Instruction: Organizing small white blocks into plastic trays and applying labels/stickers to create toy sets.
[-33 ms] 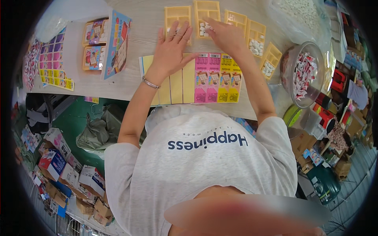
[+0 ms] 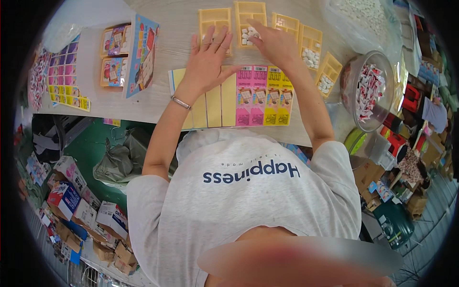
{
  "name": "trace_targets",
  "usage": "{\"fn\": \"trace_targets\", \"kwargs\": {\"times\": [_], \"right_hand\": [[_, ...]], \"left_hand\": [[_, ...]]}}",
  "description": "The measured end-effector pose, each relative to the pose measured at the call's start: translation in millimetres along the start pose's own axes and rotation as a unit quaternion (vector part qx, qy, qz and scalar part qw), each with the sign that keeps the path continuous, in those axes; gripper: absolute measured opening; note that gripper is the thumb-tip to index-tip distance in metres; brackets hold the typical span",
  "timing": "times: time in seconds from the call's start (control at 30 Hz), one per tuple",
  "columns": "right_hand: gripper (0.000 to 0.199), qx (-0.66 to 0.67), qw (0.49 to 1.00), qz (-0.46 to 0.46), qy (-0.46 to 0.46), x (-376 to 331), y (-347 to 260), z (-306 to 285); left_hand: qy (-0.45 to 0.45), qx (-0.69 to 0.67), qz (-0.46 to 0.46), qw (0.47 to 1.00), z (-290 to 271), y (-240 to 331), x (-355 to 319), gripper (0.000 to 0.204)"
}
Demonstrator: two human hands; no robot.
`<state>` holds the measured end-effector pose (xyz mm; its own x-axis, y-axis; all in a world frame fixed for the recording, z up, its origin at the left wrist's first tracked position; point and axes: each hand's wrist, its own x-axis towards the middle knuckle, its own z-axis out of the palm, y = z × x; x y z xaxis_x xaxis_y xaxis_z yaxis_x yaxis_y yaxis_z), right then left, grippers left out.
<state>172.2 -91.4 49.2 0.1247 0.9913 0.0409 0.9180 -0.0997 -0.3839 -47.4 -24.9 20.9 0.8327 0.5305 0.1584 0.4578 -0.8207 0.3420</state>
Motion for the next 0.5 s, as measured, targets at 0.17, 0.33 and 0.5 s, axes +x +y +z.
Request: {"fn": "trace_targets", "kwargs": {"times": [0.17,0.33,0.5], "right_hand": [[0.034,0.031,0.998,0.056,0.000,5.0,9.2,4.5],[0.026,0.245,0.955,0.096,0.137,18.6,17.2,15.5],[0.026,0.166,0.975,0.021,0.148,20.6,6.0,19.7]], "left_hand": [[0.027,-0.022,-0.036,0.999,13.2,19.7,22.1,0.076],[0.019,0.046,-0.003,0.999,24.7,33.4,38.0,0.074],[-0.004,0.032,-0.021,0.999,23.3,31.6,34.6,0.081]]}}
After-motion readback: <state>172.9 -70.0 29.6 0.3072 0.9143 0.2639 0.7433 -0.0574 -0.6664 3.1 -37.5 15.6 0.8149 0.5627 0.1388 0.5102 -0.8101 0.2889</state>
